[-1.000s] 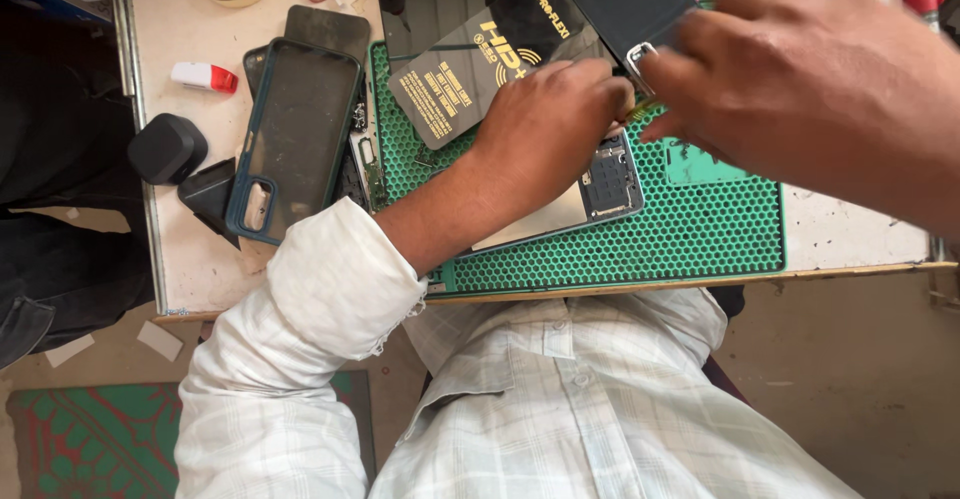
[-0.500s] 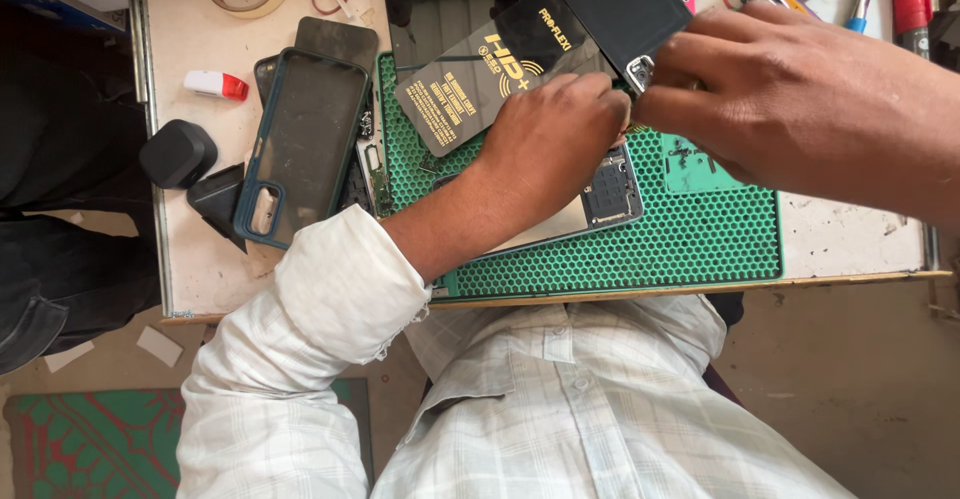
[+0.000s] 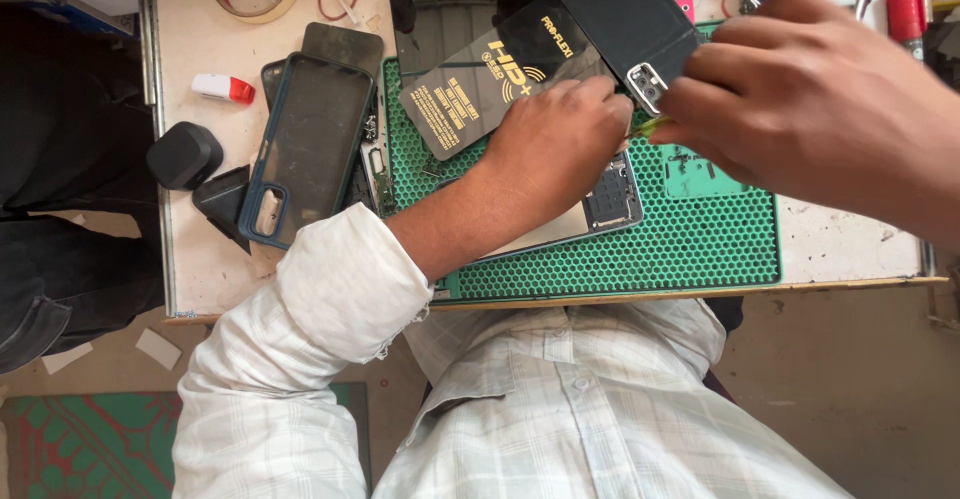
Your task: The person uses a screwdriver to remove screws from the back of a smartphone, then removes the back cover and battery. They continue to remove internal components and place them on the workbench.
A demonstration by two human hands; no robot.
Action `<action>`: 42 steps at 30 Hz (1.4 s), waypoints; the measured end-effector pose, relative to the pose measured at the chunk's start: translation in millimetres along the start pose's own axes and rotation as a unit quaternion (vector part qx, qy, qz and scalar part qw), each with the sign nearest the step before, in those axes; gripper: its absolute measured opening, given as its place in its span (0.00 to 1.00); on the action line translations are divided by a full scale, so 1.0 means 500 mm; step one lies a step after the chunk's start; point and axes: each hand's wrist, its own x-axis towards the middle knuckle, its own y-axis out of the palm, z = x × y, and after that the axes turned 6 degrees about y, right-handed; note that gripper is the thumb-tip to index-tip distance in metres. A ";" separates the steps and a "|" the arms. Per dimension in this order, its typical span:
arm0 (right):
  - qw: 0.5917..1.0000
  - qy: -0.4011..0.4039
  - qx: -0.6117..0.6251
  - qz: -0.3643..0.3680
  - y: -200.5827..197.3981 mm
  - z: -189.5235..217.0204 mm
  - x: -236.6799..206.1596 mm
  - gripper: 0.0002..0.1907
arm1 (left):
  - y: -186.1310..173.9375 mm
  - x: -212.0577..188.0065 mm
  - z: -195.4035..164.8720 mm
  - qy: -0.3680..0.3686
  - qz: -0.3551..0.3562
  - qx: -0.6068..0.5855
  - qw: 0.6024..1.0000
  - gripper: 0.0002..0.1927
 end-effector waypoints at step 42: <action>0.995 0.049 0.089 -0.008 0.231 0.018 -0.253 0.12 | 0.125 -0.005 0.086 0.138 0.130 -0.020 0.982 0.11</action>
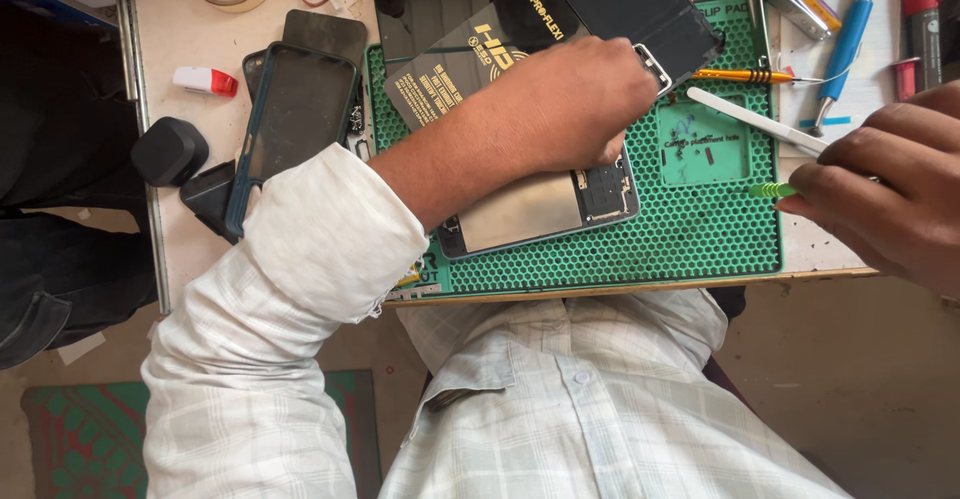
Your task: The person uses a screwdriver to remove screws from the back of a smartphone, then removes the back cover and battery. They continue to remove internal components and place them on the workbench.
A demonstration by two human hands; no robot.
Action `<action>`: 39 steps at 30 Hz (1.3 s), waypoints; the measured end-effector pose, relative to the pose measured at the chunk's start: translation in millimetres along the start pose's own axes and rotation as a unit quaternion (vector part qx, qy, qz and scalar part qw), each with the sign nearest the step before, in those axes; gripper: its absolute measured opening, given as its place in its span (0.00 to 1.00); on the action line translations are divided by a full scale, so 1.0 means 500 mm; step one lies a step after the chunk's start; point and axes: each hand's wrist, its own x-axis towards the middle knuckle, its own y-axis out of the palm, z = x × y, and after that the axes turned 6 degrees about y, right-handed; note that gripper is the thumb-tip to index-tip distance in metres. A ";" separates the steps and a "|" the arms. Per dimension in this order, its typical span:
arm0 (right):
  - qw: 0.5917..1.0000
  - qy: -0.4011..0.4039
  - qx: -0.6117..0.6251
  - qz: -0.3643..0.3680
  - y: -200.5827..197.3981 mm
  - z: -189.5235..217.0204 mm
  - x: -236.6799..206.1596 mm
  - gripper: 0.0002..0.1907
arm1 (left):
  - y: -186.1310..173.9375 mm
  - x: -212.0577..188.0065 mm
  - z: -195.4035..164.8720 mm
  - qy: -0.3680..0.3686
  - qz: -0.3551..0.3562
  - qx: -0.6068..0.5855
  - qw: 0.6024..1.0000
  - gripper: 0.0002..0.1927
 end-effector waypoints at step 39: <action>0.922 0.228 0.243 -0.197 0.092 0.136 -0.052 0.43 | -0.061 -0.196 -0.214 -0.208 -0.099 0.025 0.973 0.43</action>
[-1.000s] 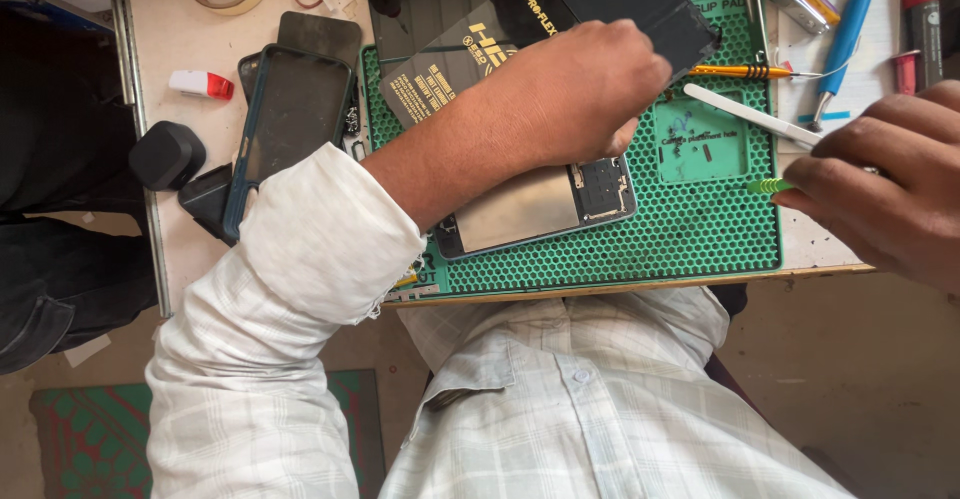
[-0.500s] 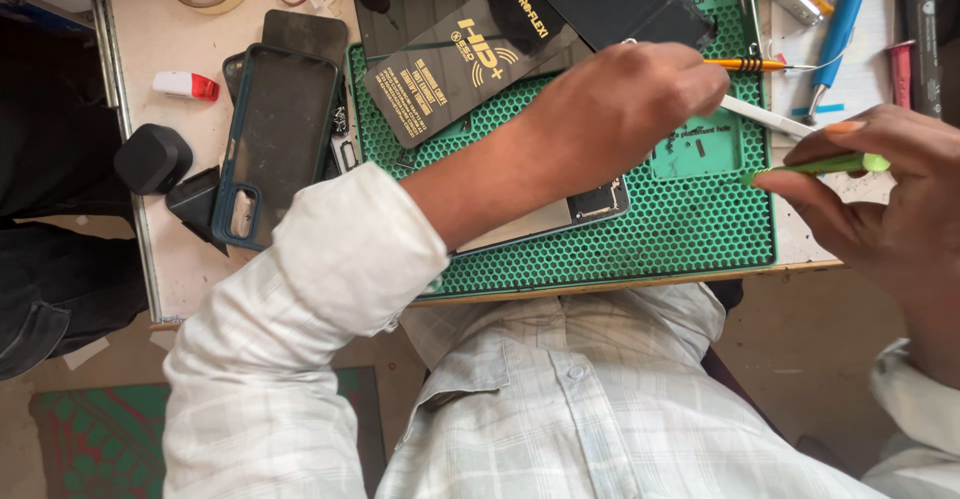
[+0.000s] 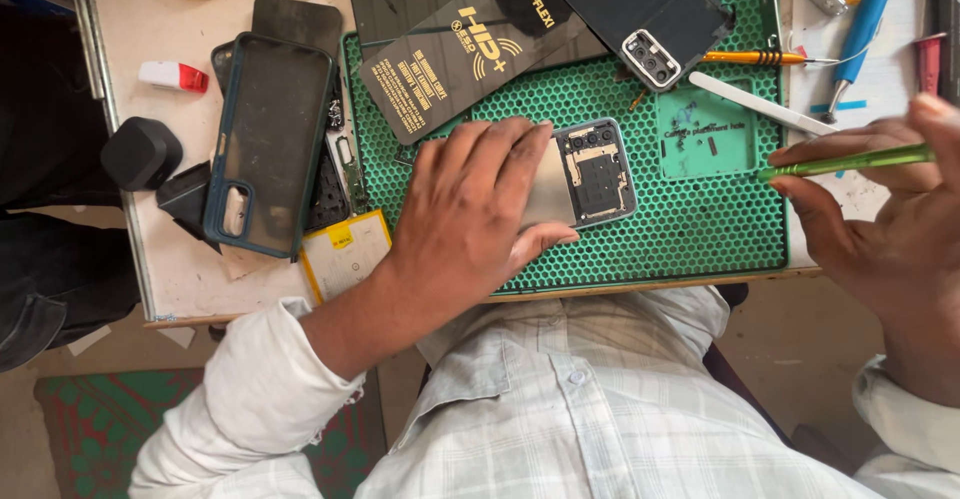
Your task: The person uses a screwdriver to remove screws from the back of a smartphone, then removes the back cover and battery. They continue to remove internal components and place them on the workbench.
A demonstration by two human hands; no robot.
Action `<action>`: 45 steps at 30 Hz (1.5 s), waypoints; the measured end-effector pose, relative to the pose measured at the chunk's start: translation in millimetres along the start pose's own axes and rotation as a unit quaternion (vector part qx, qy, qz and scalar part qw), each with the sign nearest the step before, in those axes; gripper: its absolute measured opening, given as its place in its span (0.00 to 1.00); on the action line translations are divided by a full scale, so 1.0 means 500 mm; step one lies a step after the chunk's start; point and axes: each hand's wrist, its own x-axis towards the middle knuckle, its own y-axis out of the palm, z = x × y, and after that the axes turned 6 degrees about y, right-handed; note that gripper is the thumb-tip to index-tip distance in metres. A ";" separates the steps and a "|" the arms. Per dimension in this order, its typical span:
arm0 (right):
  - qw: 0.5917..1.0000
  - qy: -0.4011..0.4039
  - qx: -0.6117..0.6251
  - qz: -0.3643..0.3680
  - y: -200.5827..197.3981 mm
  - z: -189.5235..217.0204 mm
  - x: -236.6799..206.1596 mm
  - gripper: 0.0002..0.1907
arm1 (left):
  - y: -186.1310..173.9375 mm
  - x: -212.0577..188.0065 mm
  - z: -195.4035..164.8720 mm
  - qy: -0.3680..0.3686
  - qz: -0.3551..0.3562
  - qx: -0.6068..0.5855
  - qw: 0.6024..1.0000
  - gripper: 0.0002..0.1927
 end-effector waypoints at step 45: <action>0.989 -0.141 0.011 -0.043 0.081 0.101 0.114 0.43 | -0.007 0.029 0.027 -0.007 -0.025 -0.034 0.999 0.51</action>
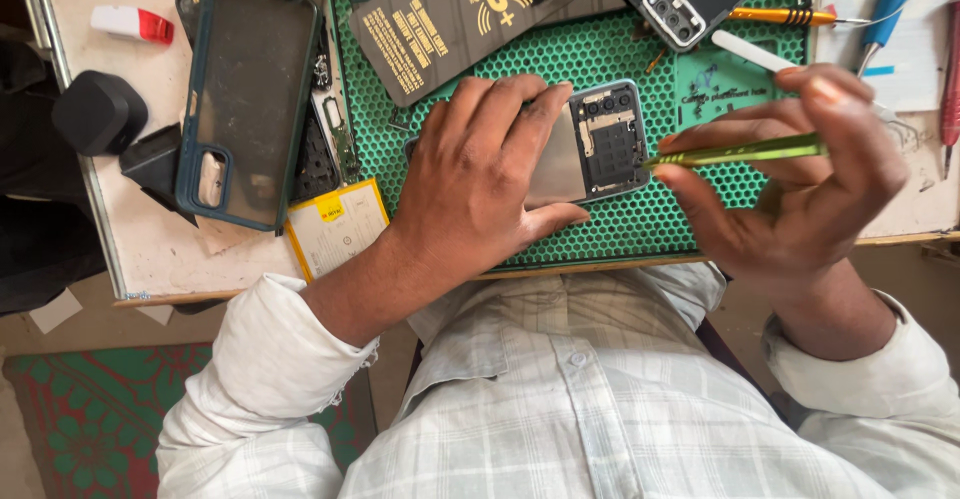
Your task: The person uses a screwdriver to remove screws from the back of a smartphone, then removes the back cover and battery. They continue to remove internal components and place them on the workbench.
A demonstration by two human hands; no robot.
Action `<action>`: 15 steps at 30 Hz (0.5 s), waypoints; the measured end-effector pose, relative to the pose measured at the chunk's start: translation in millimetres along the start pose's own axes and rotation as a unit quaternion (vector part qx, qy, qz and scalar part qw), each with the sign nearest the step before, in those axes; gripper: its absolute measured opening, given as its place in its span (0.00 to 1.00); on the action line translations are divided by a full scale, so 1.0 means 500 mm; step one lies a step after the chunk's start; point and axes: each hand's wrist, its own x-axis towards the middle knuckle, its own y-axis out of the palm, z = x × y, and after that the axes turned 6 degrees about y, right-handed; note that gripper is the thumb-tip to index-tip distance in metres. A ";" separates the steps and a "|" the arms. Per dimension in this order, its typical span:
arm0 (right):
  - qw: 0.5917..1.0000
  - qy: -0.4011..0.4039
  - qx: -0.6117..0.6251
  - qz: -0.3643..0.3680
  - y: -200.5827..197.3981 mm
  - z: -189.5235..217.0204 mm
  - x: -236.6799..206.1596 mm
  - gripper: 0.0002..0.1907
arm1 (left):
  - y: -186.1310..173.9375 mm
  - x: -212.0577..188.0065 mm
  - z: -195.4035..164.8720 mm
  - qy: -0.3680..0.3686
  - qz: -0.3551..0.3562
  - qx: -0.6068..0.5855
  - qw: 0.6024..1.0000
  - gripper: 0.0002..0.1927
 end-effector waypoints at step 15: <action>1.000 -0.003 0.022 0.022 -0.032 -0.041 -0.006 0.44 | 0.025 0.074 -0.023 0.013 -0.001 -0.019 1.000 0.51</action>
